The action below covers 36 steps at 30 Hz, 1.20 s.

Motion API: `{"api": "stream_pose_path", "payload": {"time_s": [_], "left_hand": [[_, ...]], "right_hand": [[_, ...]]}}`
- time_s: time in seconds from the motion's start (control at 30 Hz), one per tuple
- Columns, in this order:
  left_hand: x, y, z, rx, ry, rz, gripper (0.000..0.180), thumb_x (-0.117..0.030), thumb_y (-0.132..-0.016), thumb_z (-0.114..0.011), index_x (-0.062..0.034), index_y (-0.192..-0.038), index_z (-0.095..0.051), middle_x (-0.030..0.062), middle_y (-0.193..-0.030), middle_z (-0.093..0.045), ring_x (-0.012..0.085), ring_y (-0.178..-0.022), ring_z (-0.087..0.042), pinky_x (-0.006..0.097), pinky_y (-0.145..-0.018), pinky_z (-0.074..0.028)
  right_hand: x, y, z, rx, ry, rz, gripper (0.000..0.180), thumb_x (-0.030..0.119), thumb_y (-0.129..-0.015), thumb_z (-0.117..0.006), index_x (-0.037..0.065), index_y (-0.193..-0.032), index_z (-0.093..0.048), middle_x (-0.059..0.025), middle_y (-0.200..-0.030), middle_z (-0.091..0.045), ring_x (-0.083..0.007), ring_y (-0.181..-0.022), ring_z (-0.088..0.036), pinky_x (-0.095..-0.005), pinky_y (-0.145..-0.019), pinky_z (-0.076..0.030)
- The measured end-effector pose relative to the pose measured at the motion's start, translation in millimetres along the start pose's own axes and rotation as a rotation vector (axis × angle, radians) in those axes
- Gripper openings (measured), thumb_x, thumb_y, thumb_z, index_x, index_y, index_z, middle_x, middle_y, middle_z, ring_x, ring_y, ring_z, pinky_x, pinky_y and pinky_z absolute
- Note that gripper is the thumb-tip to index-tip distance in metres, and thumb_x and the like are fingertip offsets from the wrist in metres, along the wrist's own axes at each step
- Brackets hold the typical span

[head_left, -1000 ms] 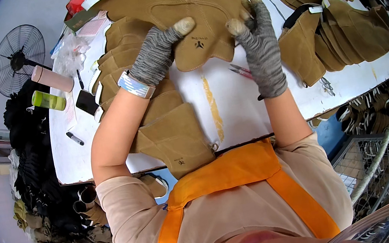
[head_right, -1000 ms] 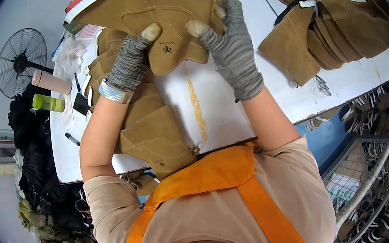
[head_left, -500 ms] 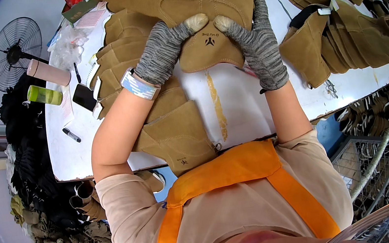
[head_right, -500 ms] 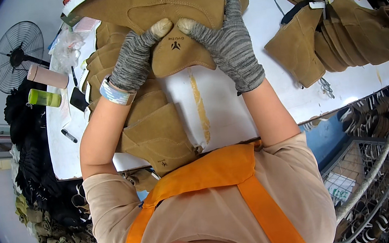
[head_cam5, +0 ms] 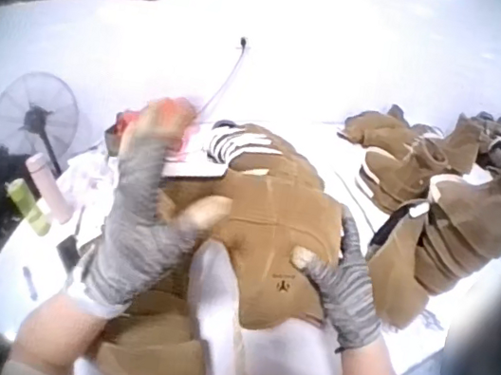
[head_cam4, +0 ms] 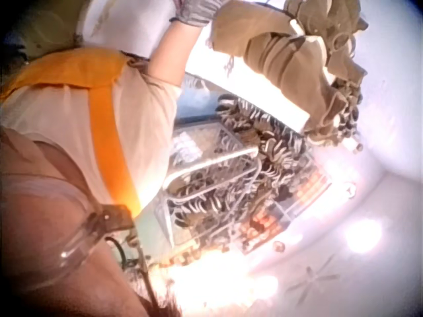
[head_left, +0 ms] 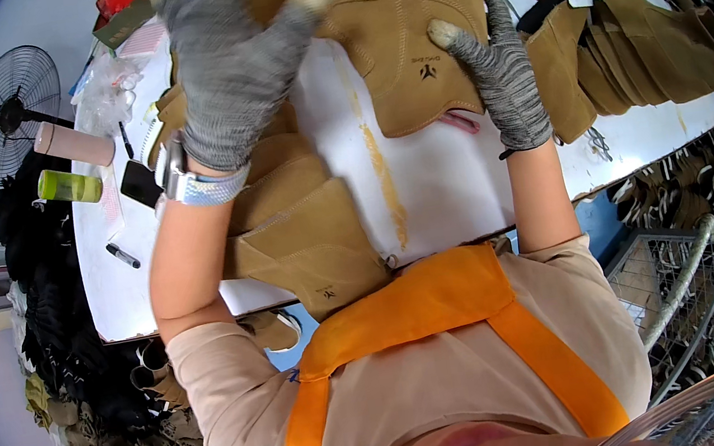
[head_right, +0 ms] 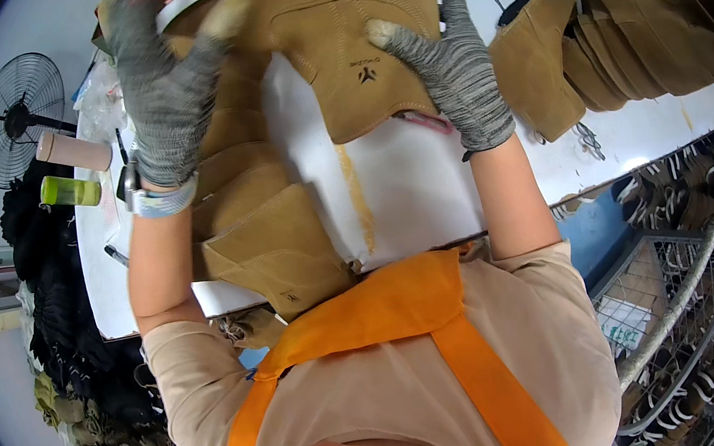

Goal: The person picks up a tan boot, uses a pair of snips to trim excess material around the zipper and heel area, and places it onto a stack of similar boots.

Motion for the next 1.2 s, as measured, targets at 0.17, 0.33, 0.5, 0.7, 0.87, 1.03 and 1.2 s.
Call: {"api": "stream_pose_path", "payload": {"time_s": [0.17,0.33,0.5,0.7,0.87,1.03,1.2], "left_hand": [[16,8,-108,1.103,0.008,0.198,0.065,-0.046,-0.09,-0.065,0.0031,-0.132,-0.057,0.0242,-0.119,-0.065,0.034,-0.116,-0.061,0.04,-0.1,-0.046],[37,52,-164,1.284,0.025,0.006,0.051,-0.048,-0.094,-0.061,-0.0003,-0.107,-0.07,0.0133,-0.101,-0.071,0.0265,-0.092,-0.066,0.035,-0.084,-0.051],[59,80,-189,1.085,0.072,-0.002,0.058,-0.048,-0.091,-0.065,-0.0042,-0.129,-0.063,0.0187,-0.114,-0.07,0.032,-0.106,-0.066,0.038,-0.097,-0.049],[59,81,-180,1.096,0.26,0.041,0.061,-0.042,-0.092,-0.064,0.0015,-0.133,-0.056,0.0262,-0.124,-0.064,0.038,-0.117,-0.061,0.042,-0.101,-0.047],[61,82,-177,1.093,0.211,0.068,0.063,-0.043,-0.092,-0.063,0.0012,-0.136,-0.054,0.0268,-0.125,-0.062,0.0386,-0.117,-0.06,0.041,-0.101,-0.046],[56,85,-180,1.176,0.265,0.088,0.063,-0.045,-0.093,-0.061,0.0014,-0.135,-0.053,0.0254,-0.125,-0.062,0.0378,-0.116,-0.061,0.042,-0.099,-0.047],[57,86,-177,1.158,0.194,0.029,0.062,-0.047,-0.095,-0.057,0.0005,-0.135,-0.054,0.0229,-0.125,-0.063,0.0347,-0.12,-0.059,0.041,-0.101,-0.046]], "right_hand": [[0,23,-10,0.097,-0.019,-0.047,0.091,0.029,-0.081,-0.083,0.002,-0.15,-0.031,-0.0149,-0.133,-0.055,-0.0232,-0.117,-0.059,-0.0346,-0.095,-0.054],[-7,33,-2,0.004,0.752,0.293,0.071,0.041,-0.083,-0.078,0.004,-0.137,-0.053,-0.0165,-0.119,-0.061,-0.0281,-0.109,-0.061,-0.0368,-0.096,-0.051],[6,58,-40,0.182,1.164,0.681,0.025,0.026,-0.086,-0.07,0.01,-0.105,-0.073,-0.0075,-0.098,-0.069,-0.0272,-0.094,-0.064,-0.0399,-0.082,-0.052],[5,52,-50,0.171,1.191,0.672,0.016,0.023,-0.09,-0.063,0.01,-0.092,-0.073,-0.0079,-0.087,-0.067,-0.0263,-0.085,-0.064,-0.0402,-0.075,-0.051],[3,44,-51,0.196,1.267,0.584,0.02,0.027,-0.09,-0.062,0.01,-0.091,-0.073,-0.0089,-0.086,-0.065,-0.0269,-0.083,-0.064,-0.0411,-0.076,-0.051],[11,37,-68,0.342,1.443,0.697,0.024,0.03,-0.092,-0.061,0.008,-0.089,-0.072,-0.0105,-0.085,-0.064,-0.0288,-0.079,-0.064,-0.0425,-0.074,-0.051],[8,34,-90,0.461,1.575,0.803,0.019,0.022,-0.082,-0.073,0.008,-0.094,-0.07,-0.0083,-0.085,-0.061,-0.026,-0.079,-0.062,-0.0366,-0.076,-0.052]]}}
Point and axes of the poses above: each hand's wrist, its own y-axis away from the middle knuckle, its own z-axis out of the back of the hand, x = y × z, the point moved 10 cm from there along -y, towards the middle knuckle
